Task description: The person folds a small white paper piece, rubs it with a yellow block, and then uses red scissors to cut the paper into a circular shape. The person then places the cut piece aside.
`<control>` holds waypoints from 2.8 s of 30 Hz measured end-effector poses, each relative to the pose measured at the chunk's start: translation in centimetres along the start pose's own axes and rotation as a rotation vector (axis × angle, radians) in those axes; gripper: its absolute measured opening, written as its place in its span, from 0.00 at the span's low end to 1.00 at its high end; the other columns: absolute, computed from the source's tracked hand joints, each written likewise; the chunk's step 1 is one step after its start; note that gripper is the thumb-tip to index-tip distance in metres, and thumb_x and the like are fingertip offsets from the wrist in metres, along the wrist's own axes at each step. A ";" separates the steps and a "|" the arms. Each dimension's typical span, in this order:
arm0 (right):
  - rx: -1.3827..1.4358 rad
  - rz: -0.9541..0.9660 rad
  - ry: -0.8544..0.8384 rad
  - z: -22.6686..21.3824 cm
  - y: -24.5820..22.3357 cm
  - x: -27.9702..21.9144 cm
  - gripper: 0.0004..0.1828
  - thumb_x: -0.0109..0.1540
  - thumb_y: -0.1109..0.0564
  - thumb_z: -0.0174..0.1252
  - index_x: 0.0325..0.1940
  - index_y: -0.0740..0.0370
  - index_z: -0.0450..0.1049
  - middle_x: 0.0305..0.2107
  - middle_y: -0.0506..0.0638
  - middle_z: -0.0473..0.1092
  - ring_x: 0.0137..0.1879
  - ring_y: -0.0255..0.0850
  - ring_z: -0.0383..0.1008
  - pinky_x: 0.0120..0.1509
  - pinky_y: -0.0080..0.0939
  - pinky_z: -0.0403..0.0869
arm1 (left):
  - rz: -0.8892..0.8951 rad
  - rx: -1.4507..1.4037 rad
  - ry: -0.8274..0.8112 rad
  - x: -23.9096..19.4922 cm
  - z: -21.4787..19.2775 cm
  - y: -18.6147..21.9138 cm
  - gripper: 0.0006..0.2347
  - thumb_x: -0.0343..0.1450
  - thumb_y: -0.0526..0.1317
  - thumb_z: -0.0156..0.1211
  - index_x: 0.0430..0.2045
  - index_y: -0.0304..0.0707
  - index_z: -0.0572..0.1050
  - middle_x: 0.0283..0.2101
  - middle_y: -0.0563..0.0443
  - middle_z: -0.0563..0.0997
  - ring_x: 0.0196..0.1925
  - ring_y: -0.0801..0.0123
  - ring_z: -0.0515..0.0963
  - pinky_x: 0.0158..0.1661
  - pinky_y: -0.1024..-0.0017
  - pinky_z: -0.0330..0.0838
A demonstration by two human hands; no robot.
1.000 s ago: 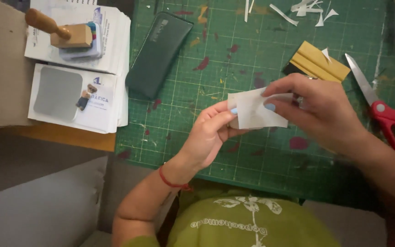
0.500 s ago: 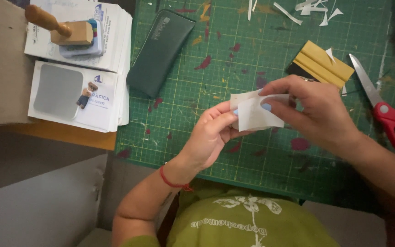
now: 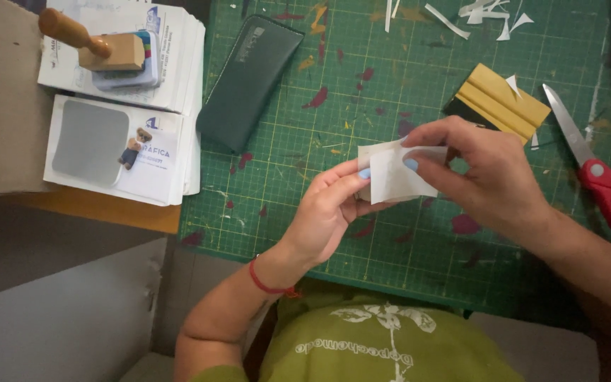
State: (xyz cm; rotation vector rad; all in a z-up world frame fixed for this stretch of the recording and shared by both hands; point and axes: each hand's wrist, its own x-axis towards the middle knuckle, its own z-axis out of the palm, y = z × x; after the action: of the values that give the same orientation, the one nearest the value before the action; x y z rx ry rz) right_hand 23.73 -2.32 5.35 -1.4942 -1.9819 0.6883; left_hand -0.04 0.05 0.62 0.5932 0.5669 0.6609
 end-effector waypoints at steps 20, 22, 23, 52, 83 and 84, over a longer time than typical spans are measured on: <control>-0.028 0.018 0.031 1.1 0.7 -0.2 0.12 0.69 0.60 0.66 0.57 0.60 0.78 0.48 0.50 0.81 0.41 0.40 0.79 0.43 0.39 0.76 | 0.022 0.027 -0.010 -0.1 0.1 0.0 0.19 0.82 0.39 0.50 0.67 0.27 0.72 0.57 0.42 0.84 0.58 0.59 0.83 0.62 0.54 0.83; -0.030 -0.006 0.045 1.2 0.7 -0.3 0.12 0.69 0.60 0.66 0.57 0.59 0.78 0.49 0.49 0.81 0.41 0.39 0.79 0.43 0.39 0.74 | -0.002 0.034 -0.010 -0.1 0.3 0.3 0.22 0.82 0.40 0.46 0.71 0.26 0.68 0.61 0.39 0.80 0.61 0.56 0.81 0.64 0.53 0.80; -0.030 -0.007 0.046 1.2 0.8 -0.3 0.12 0.69 0.60 0.66 0.57 0.59 0.78 0.49 0.49 0.81 0.41 0.39 0.79 0.43 0.39 0.74 | -0.001 0.034 -0.011 -0.1 0.2 0.2 0.22 0.82 0.40 0.46 0.71 0.26 0.68 0.61 0.39 0.80 0.61 0.56 0.81 0.64 0.53 0.80; 0.673 0.355 -0.162 0.4 0.7 0.9 0.13 0.65 0.60 0.66 0.53 0.63 0.77 0.41 0.51 0.83 0.42 0.37 0.85 0.45 0.33 0.84 | 0.154 0.312 0.133 0.2 -0.1 1.8 0.14 0.79 0.39 0.61 0.58 0.32 0.79 0.50 0.48 0.87 0.50 0.67 0.86 0.50 0.66 0.87; -0.796 -0.042 -0.072 -4.7 4.6 -1.7 0.15 0.73 0.48 0.66 0.63 0.38 0.85 0.51 0.37 0.85 0.59 0.39 0.87 0.43 0.45 0.82 | 1.091 1.991 -0.251 -1.2 -0.4 0.9 0.12 0.74 0.29 0.76 0.51 0.35 0.85 0.55 0.39 0.89 0.58 0.54 0.89 0.61 0.56 0.84; -0.875 -0.011 -0.078 -5.1 4.3 -2.3 0.14 0.76 0.45 0.63 0.66 0.34 0.83 0.52 0.37 0.85 0.58 0.38 0.87 0.39 0.43 0.80 | 1.107 2.053 -0.214 -1.5 -0.7 -0.1 0.08 0.76 0.31 0.70 0.48 0.38 0.86 0.55 0.42 0.88 0.58 0.56 0.87 0.62 0.57 0.81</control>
State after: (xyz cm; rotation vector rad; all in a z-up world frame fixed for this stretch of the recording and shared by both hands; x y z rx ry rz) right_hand 30.72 -3.12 5.75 -1.9242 -2.5006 -0.1938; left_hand -1.42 -0.86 0.50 3.0049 0.5170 0.8103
